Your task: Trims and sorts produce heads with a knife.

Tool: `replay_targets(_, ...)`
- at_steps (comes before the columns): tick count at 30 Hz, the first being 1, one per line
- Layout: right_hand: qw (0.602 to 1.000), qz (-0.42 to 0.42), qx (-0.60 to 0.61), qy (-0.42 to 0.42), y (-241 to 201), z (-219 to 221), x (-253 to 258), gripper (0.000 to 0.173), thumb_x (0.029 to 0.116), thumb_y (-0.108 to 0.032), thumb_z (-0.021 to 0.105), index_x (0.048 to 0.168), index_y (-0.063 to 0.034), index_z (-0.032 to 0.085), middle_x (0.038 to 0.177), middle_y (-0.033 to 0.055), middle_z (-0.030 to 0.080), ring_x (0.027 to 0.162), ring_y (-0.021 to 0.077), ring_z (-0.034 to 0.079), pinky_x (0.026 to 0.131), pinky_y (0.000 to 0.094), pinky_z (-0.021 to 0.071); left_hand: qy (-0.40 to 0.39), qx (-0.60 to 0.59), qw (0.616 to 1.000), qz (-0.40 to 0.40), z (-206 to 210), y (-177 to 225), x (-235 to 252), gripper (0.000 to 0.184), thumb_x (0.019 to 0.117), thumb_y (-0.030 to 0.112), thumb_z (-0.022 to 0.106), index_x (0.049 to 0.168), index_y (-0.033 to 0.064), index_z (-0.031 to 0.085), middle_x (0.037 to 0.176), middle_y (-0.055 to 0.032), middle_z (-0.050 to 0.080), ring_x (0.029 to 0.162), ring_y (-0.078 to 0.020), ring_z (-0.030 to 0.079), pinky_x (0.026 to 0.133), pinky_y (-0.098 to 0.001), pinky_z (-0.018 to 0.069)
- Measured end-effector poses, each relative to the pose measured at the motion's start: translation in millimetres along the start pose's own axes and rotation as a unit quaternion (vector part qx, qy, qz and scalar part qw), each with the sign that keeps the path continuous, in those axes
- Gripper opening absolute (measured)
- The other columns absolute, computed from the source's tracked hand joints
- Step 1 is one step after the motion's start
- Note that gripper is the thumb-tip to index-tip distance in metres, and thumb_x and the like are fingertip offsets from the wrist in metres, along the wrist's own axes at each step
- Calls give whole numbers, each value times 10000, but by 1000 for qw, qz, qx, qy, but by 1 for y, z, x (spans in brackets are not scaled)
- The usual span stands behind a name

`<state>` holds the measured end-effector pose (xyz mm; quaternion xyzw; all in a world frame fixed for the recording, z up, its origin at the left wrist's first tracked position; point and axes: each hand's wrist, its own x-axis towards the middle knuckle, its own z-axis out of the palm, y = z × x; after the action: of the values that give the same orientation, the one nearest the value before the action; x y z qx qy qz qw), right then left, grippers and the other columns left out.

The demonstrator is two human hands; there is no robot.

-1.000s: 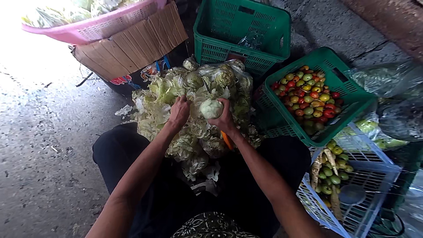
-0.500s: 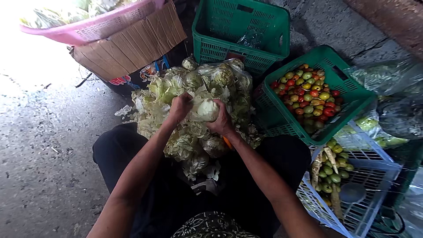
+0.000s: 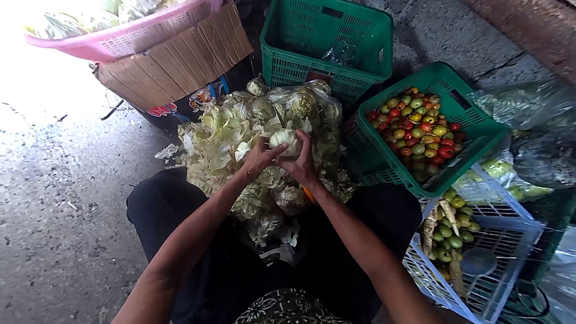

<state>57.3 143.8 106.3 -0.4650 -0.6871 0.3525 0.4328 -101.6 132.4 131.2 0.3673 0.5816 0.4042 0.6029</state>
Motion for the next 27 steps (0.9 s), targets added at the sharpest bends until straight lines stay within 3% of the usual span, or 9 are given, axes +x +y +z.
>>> replay_targets(3, 991, 67, 114, -11, -1, -7, 1, 822, 862, -137, 686, 1555, -76, 249, 1506, 205, 408, 1229, 273, 570, 883, 418, 570, -6, -30, 999, 37, -11, 3, 6, 651, 954, 185, 719, 1466, 2, 360, 1270, -208, 583, 999, -257, 673, 825, -409, 597)
replay_targets(6, 958, 192, 205, -56, -7, -13, 10, 755, 981, -330, 640, 1611, -173, 254, 1555, 172, 414, 1309, 288, 525, 1013, 494, 498, -40, 11, 995, 89, -15, 2, 8, 676, 904, 156, 758, 1470, 27, 411, 1293, -181, 614, 1012, -222, 684, 859, -375, 592)
replay_targets(9, 938, 231, 251, -52, -3, -10, 8, 753, 970, -373, 665, 1609, -307, 272, 1576, 133, 396, 1272, 322, 535, 914, 546, 527, -66, 32, 990, 117, -18, -5, 11, 717, 903, 181, 762, 1534, 81, 435, 1418, -139, 582, 1117, -206, 673, 942, -367, 576)
replay_targets(12, 919, 250, 306, -8, -1, -11, 12, 714, 955, -308, 679, 1569, -249, 317, 1472, 126, 480, 1206, 263, 568, 916, 478, 538, -74, 45, 991, 102, -20, 4, 8, 707, 924, 141, 734, 1553, 84, 417, 1526, -153, 475, 1115, -208, 671, 945, -353, 571)
replay_targets(16, 921, 261, 283, 50, 4, -10, 11, 830, 873, -259, 773, 1565, -209, 318, 1504, 164, 423, 1243, 305, 533, 932, 517, 519, -21, 121, 985, 118, -18, 4, 10, 492, 911, 91, 762, 1340, -17, 547, 1173, -170, 647, 901, -204, 703, 831, -380, 608)
replay_targets(19, 941, 236, 239, 45, 5, -10, 11, 871, 823, -209, 812, 1545, -165, 328, 1490, 161, 435, 1249, 268, 532, 959, 470, 513, -27, 146, 972, 183, -16, -2, 9, 508, 905, 34, 737, 1340, -34, 485, 1165, -187, 614, 943, -232, 689, 840, -403, 603)
replay_targets(21, 945, 234, 229, 12, 1, -15, 9, 863, 843, -211, 799, 1561, -222, 321, 1461, 171, 495, 1221, 292, 564, 940, 484, 519, -18, 187, 950, 247, -15, -4, 7, 382, 932, 45, 710, 1271, -60, 568, 1164, -192, 638, 970, -204, 688, 867, -354, 588)
replay_targets(23, 936, 253, 244, -28, -1, -18, 9, 920, 850, -231, 793, 1589, -266, 246, 1505, 169, 464, 1249, 317, 558, 937, 509, 532, 9, 236, 919, 316, -16, -5, 5, 246, 957, 70, 688, 1148, -79, 650, 1098, -207, 684, 934, -204, 709, 860, -336, 593)
replay_targets(27, 908, 290, 298, -43, -3, -15, 10, 937, 852, -215, 796, 1587, -287, 220, 1476, 154, 464, 1119, 309, 609, 777, 468, 579, 38, 294, 871, 392, -18, -10, 7, 164, 962, 84, 669, 1020, -64, 705, 936, -192, 714, 811, -221, 712, 788, -349, 591)
